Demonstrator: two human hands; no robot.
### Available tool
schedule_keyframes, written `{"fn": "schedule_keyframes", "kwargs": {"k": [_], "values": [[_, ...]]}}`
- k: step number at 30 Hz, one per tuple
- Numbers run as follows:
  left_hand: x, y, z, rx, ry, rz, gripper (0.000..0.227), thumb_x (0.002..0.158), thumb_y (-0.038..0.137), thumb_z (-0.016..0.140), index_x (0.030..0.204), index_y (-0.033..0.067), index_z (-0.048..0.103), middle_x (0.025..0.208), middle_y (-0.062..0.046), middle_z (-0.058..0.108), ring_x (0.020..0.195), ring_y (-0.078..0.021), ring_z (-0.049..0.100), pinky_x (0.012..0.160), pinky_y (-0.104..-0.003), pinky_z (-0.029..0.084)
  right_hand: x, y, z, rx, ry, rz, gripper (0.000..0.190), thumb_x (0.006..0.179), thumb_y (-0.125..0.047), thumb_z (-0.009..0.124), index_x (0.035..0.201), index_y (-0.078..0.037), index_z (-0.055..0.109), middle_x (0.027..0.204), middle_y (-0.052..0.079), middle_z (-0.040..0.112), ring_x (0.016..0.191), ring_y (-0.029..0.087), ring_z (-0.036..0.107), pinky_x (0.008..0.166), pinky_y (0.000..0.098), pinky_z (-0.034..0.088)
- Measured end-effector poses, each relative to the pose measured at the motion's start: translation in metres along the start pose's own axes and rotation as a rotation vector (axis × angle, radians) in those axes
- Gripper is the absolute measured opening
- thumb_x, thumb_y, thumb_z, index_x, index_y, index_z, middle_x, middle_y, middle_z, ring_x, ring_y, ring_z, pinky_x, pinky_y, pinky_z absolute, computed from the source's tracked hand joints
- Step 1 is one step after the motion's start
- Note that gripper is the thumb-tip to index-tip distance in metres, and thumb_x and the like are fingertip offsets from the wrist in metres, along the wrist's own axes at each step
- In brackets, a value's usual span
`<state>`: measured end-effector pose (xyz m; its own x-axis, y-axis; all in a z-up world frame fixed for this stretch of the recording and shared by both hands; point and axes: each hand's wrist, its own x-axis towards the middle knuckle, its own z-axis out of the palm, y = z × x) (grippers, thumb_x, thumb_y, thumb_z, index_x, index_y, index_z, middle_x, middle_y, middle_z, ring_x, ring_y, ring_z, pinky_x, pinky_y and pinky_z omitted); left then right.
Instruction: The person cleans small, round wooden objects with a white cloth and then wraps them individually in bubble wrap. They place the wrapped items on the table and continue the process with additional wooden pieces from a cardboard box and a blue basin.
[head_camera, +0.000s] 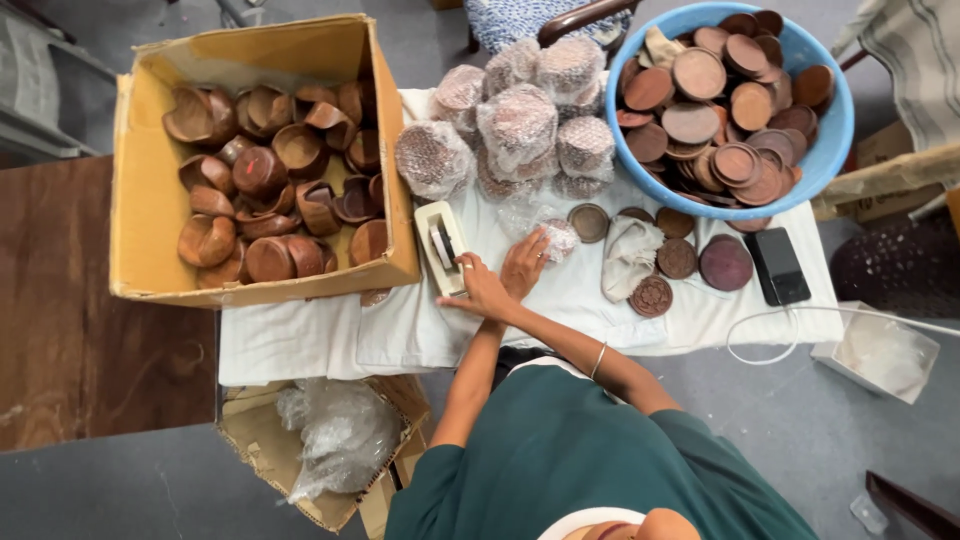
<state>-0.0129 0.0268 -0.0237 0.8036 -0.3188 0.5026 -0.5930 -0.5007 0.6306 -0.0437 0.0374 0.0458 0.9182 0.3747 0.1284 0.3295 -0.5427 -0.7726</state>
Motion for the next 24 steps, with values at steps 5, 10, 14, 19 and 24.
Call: {"fn": "schedule_keyframes", "kwargs": {"k": [5,10,14,19,24], "values": [[-0.001,0.002,0.001,0.053,-0.02,0.028,0.034,0.101,0.018,0.062,0.133,0.0061,0.061,0.15,-0.008,0.056,0.132,-0.0281,0.058,0.108,-0.042,0.047,-0.005,-0.007,0.033,-0.285,0.099,0.071,0.131,0.065,-0.06,0.091,0.149,0.009,0.018,0.152,0.038,0.025,0.128,0.055,0.046,0.096,0.0547,0.045],[-0.006,-0.003,0.009,0.057,-0.045,0.005,0.037,0.101,0.019,0.061,0.136,0.0071,0.06,0.152,-0.008,0.054,0.135,-0.0271,0.056,0.108,-0.044,0.046,0.0,0.02,0.025,-0.149,0.094,0.108,0.117,0.069,-0.037,0.088,0.155,0.005,0.021,0.157,0.032,0.031,0.13,0.05,0.05,0.103,0.0492,0.048],[-0.01,-0.018,0.028,0.11,-0.091,-0.012,0.041,0.1,0.023,0.06,0.139,0.0088,0.057,0.155,-0.008,0.05,0.14,-0.0243,0.051,0.113,-0.046,0.043,0.004,0.05,-0.003,-0.036,0.123,-0.032,0.107,0.065,-0.031,0.089,0.149,0.001,0.03,0.148,0.025,0.041,0.129,0.044,0.054,0.107,0.0448,0.049],[-0.019,-0.037,0.053,0.139,-0.06,0.024,0.045,0.1,0.024,0.059,0.141,0.0083,0.056,0.157,-0.008,0.047,0.144,-0.0255,0.048,0.115,-0.045,0.042,0.005,0.067,-0.008,0.119,0.046,0.129,0.065,0.08,-0.047,0.081,0.122,-0.002,0.061,0.127,0.024,0.061,0.121,0.039,0.059,0.103,0.0421,0.047],[-0.018,-0.029,0.043,0.156,-0.079,0.013,0.044,0.102,0.025,0.058,0.143,0.0091,0.054,0.158,-0.008,0.047,0.144,-0.0254,0.048,0.117,-0.044,0.042,0.004,0.087,0.016,0.129,0.065,0.139,0.044,0.093,-0.045,0.073,0.094,-0.002,0.08,0.121,0.027,0.064,0.126,0.041,0.055,0.098,0.0416,0.047]]}}
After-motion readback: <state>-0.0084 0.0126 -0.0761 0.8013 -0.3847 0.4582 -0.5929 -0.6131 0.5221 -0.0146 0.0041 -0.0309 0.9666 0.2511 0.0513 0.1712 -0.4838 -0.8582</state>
